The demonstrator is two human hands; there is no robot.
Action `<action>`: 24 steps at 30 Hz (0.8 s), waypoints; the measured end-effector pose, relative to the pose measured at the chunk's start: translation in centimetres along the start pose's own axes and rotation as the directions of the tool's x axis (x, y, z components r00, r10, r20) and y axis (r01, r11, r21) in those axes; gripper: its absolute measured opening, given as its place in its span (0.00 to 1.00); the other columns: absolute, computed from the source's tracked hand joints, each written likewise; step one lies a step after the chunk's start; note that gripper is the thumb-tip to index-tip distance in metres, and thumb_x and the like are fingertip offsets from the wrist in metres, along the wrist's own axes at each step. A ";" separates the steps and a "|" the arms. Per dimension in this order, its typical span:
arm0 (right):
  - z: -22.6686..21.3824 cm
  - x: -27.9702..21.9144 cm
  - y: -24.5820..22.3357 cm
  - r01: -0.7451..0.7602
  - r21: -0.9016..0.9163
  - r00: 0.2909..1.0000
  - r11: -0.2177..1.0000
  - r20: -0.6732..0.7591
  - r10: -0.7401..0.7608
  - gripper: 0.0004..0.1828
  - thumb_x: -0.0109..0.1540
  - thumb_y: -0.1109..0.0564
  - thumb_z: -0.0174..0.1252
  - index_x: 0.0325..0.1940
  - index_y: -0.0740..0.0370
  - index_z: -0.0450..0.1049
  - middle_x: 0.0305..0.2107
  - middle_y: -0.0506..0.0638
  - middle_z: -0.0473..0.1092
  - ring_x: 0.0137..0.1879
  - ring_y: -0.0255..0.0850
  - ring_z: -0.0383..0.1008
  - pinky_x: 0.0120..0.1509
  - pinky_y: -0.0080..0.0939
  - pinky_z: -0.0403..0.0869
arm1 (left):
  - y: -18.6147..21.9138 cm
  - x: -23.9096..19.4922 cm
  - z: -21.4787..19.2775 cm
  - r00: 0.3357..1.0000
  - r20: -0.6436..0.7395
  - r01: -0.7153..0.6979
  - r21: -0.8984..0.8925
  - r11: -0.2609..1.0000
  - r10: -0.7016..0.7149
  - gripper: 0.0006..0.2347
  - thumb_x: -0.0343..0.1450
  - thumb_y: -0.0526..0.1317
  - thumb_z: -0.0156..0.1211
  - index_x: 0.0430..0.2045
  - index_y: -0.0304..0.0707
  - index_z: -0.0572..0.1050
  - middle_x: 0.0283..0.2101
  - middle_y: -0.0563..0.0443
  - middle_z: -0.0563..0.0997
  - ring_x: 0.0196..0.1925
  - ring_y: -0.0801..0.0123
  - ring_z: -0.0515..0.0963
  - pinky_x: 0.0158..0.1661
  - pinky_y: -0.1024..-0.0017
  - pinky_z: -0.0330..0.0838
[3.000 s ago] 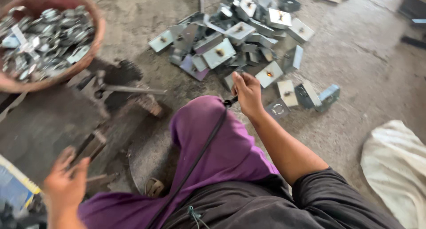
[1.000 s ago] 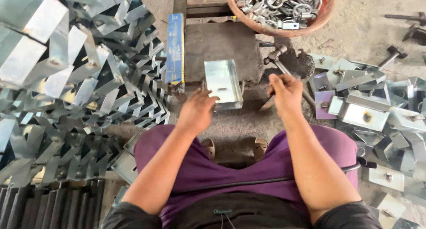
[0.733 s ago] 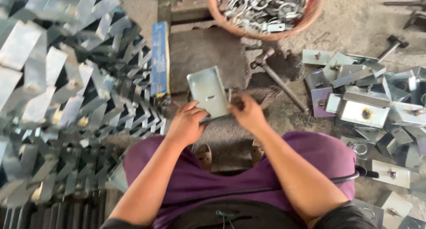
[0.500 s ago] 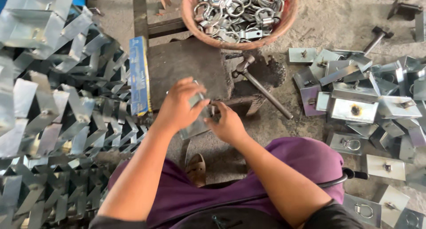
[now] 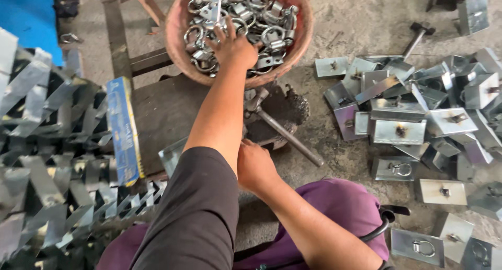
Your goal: The person welds metal rings and brackets to a rectangular metal base using a welding torch and then hammers the components into place.
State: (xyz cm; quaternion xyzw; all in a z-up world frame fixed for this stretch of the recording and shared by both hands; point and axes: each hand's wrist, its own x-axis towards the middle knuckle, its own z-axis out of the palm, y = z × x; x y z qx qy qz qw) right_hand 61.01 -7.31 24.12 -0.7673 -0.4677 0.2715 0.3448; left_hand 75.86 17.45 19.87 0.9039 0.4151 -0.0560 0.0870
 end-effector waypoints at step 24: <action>-0.4 -3.1 1.0 0.128 -0.008 0.951 0.992 -0.284 -0.125 0.11 0.58 0.54 0.71 0.38 0.63 0.81 0.34 0.57 0.76 0.48 0.54 0.73 0.54 0.50 0.70 | -13.1 -22.9 1.0 0.974 -0.220 -0.199 -0.951 -0.237 0.063 0.10 0.82 0.43 0.56 0.36 0.36 0.75 0.32 0.59 0.73 0.32 0.81 0.67 0.35 0.78 0.63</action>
